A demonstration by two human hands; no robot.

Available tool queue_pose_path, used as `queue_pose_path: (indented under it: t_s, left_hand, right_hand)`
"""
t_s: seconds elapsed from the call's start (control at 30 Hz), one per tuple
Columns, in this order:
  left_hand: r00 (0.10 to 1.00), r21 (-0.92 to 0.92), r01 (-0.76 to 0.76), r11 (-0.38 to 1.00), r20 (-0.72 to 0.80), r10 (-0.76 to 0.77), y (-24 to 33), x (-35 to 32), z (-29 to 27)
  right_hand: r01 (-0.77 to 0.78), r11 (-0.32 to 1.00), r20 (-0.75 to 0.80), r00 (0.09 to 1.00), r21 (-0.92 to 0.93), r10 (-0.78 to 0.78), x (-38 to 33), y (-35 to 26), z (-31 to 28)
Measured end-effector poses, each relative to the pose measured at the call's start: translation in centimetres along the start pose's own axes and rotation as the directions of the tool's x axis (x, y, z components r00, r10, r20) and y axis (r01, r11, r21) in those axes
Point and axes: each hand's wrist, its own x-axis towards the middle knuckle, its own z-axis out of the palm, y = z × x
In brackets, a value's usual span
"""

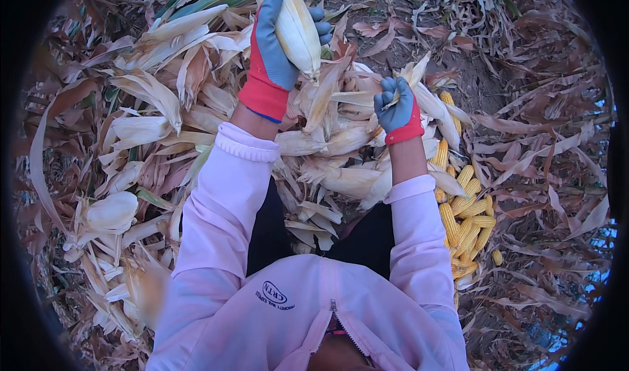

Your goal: The person sits on the ground and shucks corn cobs by hand, removing the husks and placing the cleaned cobs into a growing pile. The process is repeated for multiple cobs.

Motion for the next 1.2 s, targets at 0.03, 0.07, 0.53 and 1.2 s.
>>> queue_pose_path:
  t_s: [0.03, 0.07, 0.53, 1.2]
  left_hand:
    - [0.999, -0.019, 0.020, 1.000, 0.034, -0.020, -0.1, 0.0, -0.5]
    - [0.996, -0.042, 0.046, 0.998, 0.079, -0.043, -0.4, 0.2, -0.9]
    - [0.950, 0.237, 0.187, 0.953, 0.203, -0.237, -7.3, -3.2, 1.8]
    - [0.956, 0.746, 0.040, 0.664, 0.166, -0.244, -8.8, -4.2, 1.7]
  right_hand:
    - [-0.045, 0.974, 0.056, 0.997, -0.220, 0.059, -1.4, 1.2, 2.1]
    - [-0.065, 0.901, 0.095, 0.989, -0.429, 0.116, -2.6, 2.0, 3.7]
    - [0.424, 0.788, 0.485, 0.855, -0.446, -0.185, -9.5, 1.3, 6.8]
    - [0.476, 0.692, 0.339, 0.878, -0.543, -0.337, -8.1, -4.6, 2.9]
